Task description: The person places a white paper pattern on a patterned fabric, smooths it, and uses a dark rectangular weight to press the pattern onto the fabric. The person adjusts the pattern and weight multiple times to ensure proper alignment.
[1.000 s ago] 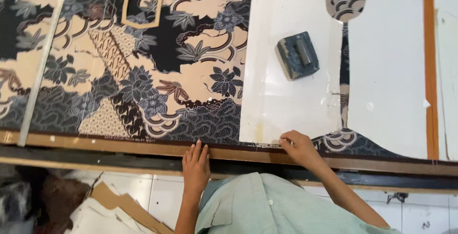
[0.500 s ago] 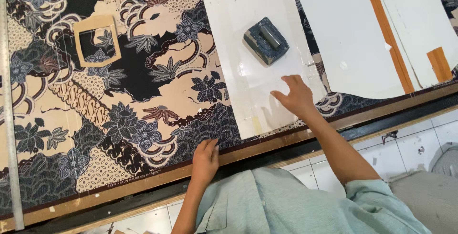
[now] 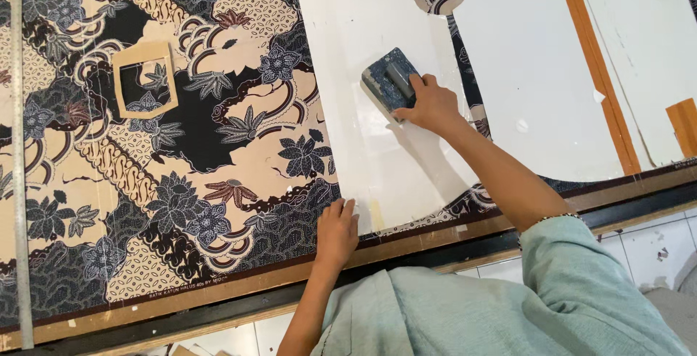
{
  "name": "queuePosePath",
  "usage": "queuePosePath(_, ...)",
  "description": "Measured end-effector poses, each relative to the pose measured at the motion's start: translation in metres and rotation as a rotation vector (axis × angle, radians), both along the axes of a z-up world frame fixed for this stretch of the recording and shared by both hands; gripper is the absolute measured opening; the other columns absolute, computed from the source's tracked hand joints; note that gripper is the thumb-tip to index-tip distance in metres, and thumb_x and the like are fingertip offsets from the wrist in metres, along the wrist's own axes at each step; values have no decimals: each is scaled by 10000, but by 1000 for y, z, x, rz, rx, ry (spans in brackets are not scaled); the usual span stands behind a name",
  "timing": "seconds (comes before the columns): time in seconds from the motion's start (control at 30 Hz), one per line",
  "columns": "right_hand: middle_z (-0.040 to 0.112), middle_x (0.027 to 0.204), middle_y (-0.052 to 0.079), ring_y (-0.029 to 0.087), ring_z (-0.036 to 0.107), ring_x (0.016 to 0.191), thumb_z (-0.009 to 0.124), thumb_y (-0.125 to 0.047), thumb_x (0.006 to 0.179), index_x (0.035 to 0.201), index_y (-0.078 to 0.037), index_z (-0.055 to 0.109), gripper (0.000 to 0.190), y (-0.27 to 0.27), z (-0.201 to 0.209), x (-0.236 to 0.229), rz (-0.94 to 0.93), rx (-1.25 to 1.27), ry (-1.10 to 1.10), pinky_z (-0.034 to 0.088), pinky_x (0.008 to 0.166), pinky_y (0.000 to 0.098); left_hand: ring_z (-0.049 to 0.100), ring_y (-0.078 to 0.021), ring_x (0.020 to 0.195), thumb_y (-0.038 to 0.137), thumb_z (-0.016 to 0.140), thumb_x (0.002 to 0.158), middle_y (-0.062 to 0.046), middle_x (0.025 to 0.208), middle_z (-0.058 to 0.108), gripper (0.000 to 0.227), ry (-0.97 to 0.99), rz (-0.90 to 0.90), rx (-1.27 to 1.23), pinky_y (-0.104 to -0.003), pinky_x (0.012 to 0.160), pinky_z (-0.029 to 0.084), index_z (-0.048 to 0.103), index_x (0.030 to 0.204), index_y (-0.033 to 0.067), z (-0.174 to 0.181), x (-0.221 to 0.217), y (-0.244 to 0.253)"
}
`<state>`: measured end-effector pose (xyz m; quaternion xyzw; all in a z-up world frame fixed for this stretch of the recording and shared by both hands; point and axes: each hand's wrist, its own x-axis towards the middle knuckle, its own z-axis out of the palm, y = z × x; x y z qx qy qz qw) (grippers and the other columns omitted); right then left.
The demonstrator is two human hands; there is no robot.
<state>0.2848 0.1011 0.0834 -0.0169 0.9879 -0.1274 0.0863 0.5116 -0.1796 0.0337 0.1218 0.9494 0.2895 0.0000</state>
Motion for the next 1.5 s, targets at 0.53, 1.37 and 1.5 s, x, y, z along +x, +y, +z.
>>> queuePosePath(0.53,580,1163,275,394,707,935,802,-710,667,1494,10,323,1197,-16,18,-34,29,91,-225,592,739,465,535,-368,1058,225,790,798,-183,1289,552,578,-118,29,-253,-491,843,429,620,1334,91,4,-14,23)
queuePosePath(1.37,639,1047,168,173,682,795,833,-204,845,1418,11,499,698,242,-6,62,-686,-894,164,508,574,287,514,-357,1069,183,769,820,-174,1284,518,564,-212,62,-231,-496,855,411,598,1342,55,13,-16,29)
queuePosePath(1.5,657,1130,177,179,675,877,898,-263,834,1396,44,503,752,266,-4,97,-724,-754,324,548,666,286,511,-361,1070,187,765,810,-177,1297,514,557,-199,56,-225,-500,852,408,600,1326,58,11,-16,29)
